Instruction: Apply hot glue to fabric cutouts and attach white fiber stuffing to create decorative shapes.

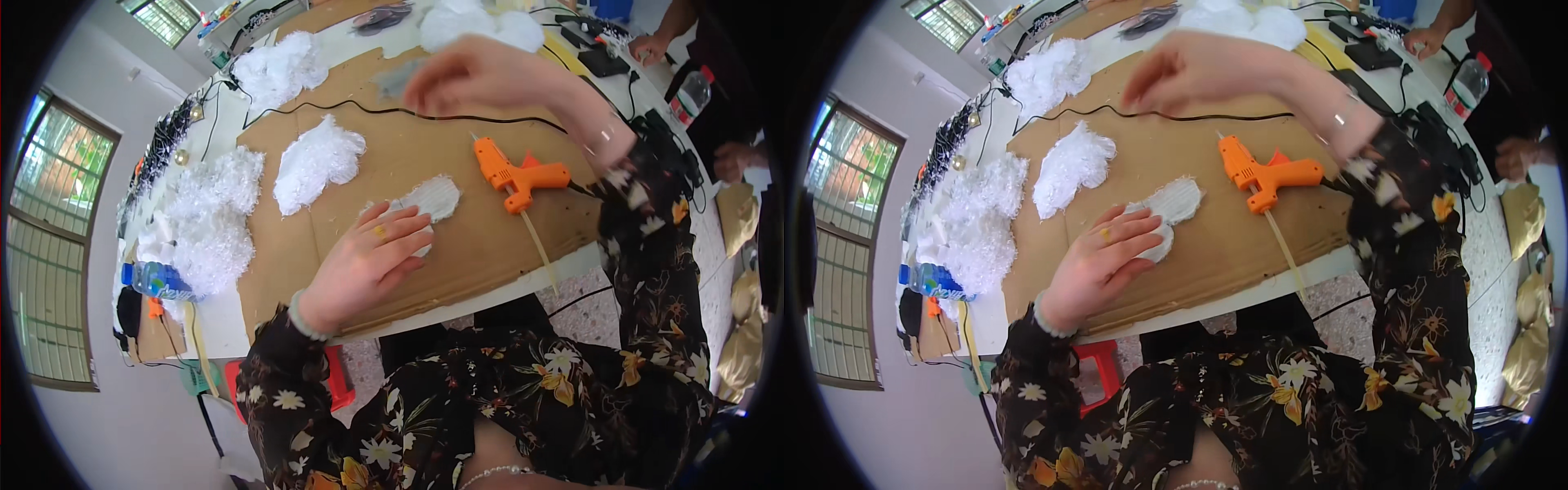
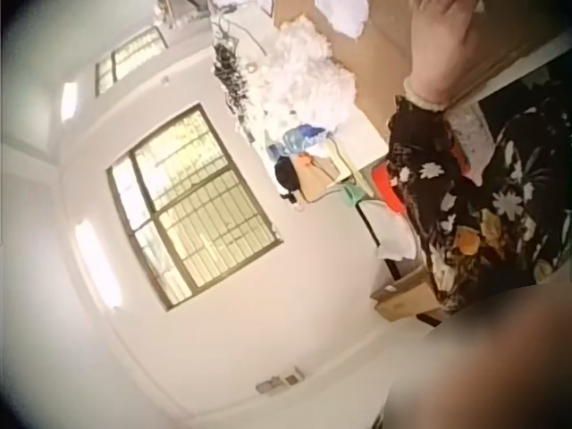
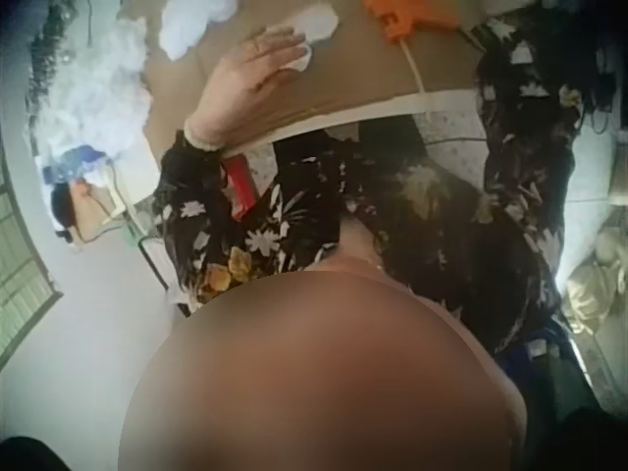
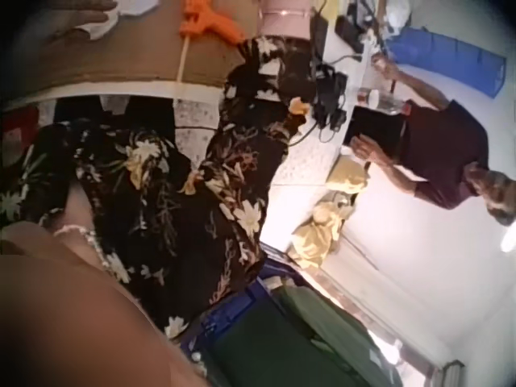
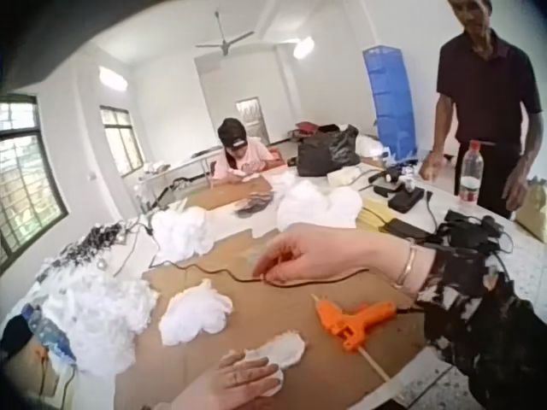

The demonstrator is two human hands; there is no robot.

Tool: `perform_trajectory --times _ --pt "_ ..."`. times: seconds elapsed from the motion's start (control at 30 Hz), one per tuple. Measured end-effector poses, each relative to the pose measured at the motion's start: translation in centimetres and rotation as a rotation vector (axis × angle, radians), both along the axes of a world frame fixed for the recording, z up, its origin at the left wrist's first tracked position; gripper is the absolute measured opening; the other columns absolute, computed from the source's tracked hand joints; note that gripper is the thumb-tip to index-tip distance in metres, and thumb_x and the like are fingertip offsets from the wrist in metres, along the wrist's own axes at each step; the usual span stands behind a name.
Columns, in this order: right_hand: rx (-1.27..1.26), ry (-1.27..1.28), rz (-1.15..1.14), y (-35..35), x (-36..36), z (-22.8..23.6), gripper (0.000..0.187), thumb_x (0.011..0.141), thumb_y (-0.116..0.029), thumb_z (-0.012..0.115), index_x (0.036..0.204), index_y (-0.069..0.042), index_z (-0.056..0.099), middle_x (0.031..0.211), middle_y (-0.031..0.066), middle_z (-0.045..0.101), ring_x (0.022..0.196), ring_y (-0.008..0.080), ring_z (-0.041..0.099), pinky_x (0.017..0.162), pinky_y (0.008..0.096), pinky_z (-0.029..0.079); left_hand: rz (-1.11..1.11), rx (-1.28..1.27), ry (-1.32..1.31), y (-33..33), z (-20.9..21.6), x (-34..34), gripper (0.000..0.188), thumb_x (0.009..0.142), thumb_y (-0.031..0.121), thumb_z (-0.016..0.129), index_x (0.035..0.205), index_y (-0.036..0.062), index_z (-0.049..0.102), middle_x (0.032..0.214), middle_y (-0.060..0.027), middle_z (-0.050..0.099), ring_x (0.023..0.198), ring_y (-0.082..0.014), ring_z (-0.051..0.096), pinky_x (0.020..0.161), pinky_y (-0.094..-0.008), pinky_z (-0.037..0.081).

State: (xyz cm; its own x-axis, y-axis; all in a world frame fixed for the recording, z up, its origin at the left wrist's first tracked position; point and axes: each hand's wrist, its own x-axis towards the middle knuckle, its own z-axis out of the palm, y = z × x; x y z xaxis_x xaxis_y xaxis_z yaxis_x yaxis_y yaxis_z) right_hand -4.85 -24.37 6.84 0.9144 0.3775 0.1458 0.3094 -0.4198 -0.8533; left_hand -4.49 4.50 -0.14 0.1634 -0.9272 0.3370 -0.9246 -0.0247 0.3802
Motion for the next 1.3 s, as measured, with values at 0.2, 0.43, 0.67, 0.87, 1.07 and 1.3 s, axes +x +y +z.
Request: perform_trajectory --times 0.2,0.43,0.67,0.87,1.07,1.3 --pt "-0.408 -0.222 -0.531 -4.9 13.8 -8.2 0.030 0.081 -0.024 0.065 0.100 -0.002 0.071 0.084 0.0089 0.071 0.078 0.0198 0.065 0.073 0.0321 0.052 -0.063 -0.013 0.026 -1.0 -3.2 0.9 0.032 0.080 0.019 0.073 0.107 0.0063 0.063 0.108 -0.0087 0.066 0.107 -0.0286 0.061 0.101 -0.0528 0.041" --pt "-1.004 -0.137 -0.592 -0.7 16.3 -10.3 0.043 0.072 -0.042 0.068 0.093 -0.005 0.072 0.088 0.0135 0.070 0.087 0.0311 0.068 0.079 0.0390 0.053 -0.147 -0.028 0.030 -1.6 -3.8 0.7 0.032 0.080 0.024 0.073 0.104 0.0058 0.062 0.106 -0.0090 0.066 0.108 -0.0275 0.060 0.103 -0.0542 0.038" --pt "-0.981 -0.130 -0.450 1.8 17.9 -10.2 0.029 0.074 -0.022 0.063 0.093 -0.001 0.071 0.096 0.0196 0.070 0.092 0.0365 0.067 0.080 0.0440 0.054 -0.110 -0.079 0.093 -0.2 -4.1 1.6 0.035 0.082 0.025 0.072 0.112 0.0070 0.063 0.116 -0.0097 0.064 0.114 -0.0283 0.059 0.106 -0.0564 0.034" --pt "-1.075 -0.271 -0.522 2.1 17.2 -10.2 0.021 0.080 -0.019 0.053 0.086 -0.004 0.068 0.090 0.0171 0.069 0.085 0.0351 0.065 0.075 0.0449 0.052 -0.052 -0.157 0.064 -0.3 -4.3 2.2 0.029 0.082 0.020 0.071 0.108 0.0074 0.063 0.114 -0.0094 0.064 0.111 -0.0268 0.059 0.103 -0.0532 0.038" --pt "-0.769 -0.467 -0.714 1.9 16.7 -7.8 0.024 0.085 -0.024 0.056 0.089 -0.004 0.069 0.086 0.0139 0.070 0.079 0.0280 0.067 0.072 0.0394 0.053 0.007 -0.234 0.078 -0.3 -4.4 2.5 0.028 0.083 0.020 0.071 0.108 0.0089 0.064 0.110 -0.0072 0.066 0.108 -0.0262 0.061 0.102 -0.0520 0.040" --pt "0.142 -0.079 -0.474 2.3 13.5 -6.0 0.021 0.083 -0.021 0.072 0.085 0.000 0.068 0.079 0.0038 0.067 0.071 0.0102 0.062 0.067 0.0246 0.050 0.144 -0.457 0.161 0.3 -4.6 3.7 0.026 0.080 0.011 0.074 0.105 0.0067 0.067 0.101 -0.0101 0.068 0.099 -0.0274 0.065 0.095 -0.0471 0.047"
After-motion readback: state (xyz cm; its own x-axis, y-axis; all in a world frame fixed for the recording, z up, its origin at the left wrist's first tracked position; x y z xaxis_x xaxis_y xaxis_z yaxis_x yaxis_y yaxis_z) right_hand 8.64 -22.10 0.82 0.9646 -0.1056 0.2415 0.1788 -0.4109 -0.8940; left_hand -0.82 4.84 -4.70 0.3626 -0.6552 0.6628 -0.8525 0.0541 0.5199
